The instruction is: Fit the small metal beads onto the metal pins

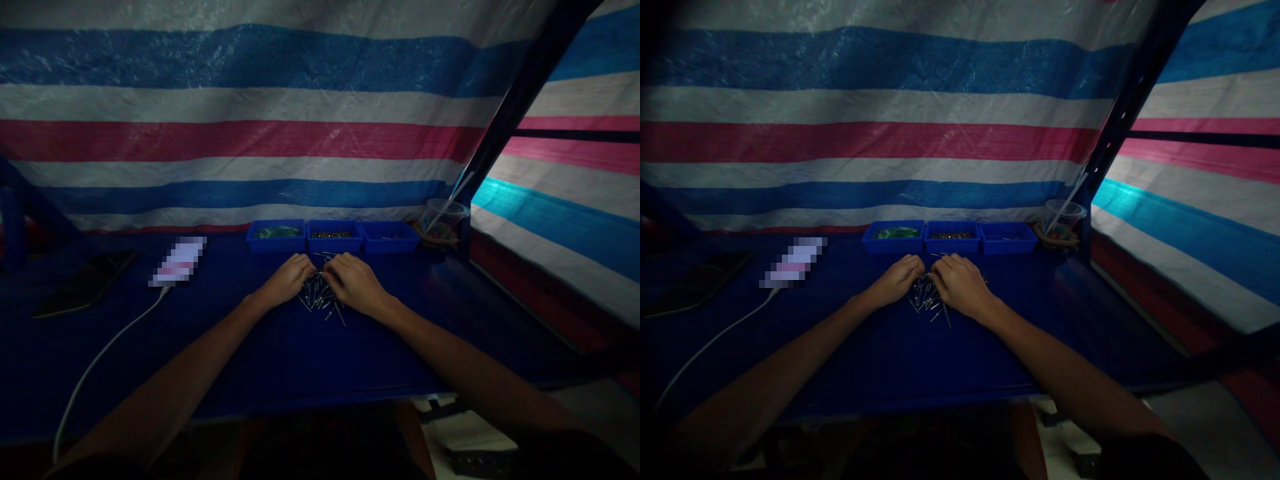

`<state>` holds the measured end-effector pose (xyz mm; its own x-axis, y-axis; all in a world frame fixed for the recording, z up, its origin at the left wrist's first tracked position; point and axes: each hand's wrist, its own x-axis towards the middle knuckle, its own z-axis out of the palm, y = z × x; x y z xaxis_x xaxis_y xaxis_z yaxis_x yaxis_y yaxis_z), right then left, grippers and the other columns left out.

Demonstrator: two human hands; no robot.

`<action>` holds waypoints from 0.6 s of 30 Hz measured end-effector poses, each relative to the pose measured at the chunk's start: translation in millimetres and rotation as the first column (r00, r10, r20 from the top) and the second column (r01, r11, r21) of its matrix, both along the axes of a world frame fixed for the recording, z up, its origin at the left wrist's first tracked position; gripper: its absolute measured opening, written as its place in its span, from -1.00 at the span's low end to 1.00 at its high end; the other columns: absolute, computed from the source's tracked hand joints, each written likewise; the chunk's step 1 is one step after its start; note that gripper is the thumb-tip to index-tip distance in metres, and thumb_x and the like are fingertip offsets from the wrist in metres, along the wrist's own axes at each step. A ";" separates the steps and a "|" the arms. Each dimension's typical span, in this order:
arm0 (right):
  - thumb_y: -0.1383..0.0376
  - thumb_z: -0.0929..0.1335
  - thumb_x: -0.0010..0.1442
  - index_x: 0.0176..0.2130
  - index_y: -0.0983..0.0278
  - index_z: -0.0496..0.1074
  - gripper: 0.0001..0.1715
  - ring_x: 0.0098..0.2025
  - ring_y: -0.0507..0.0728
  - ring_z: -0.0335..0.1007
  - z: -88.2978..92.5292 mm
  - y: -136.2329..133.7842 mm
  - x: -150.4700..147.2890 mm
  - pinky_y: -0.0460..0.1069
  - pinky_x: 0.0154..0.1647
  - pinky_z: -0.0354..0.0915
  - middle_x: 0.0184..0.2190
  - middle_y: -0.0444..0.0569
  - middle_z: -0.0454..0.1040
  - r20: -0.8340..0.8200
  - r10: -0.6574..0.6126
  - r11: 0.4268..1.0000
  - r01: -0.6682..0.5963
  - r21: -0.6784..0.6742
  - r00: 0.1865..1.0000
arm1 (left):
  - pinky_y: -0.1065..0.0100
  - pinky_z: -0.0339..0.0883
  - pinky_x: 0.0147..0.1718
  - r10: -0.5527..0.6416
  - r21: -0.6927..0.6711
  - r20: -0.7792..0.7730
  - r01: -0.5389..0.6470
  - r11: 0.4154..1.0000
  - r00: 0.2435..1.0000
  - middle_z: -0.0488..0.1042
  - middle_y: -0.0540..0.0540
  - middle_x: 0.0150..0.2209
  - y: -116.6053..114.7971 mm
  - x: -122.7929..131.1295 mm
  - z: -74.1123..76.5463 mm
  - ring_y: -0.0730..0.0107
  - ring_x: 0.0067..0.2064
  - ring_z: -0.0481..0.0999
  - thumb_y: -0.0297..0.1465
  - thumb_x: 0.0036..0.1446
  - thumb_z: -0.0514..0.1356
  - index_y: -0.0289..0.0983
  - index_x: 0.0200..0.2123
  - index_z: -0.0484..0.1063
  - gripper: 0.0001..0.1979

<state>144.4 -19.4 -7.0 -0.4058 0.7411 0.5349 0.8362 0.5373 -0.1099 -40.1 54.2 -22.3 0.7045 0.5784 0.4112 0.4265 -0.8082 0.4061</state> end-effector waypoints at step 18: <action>0.22 0.26 0.19 -0.10 0.32 0.38 -0.69 -0.07 0.28 0.27 24.4 33.8 102.4 0.18 -0.08 0.22 -0.16 0.17 0.38 -0.124 -0.455 0.874 0.469 0.124 0.882 | 0.28 0.25 -0.22 -0.014 -0.035 -0.065 0.012 0.999 0.998 0.47 -0.06 -0.35 -7.5 2.1 1.4 0.33 -0.27 0.41 -0.31 0.27 -0.02 -0.27 -0.34 0.40 -0.74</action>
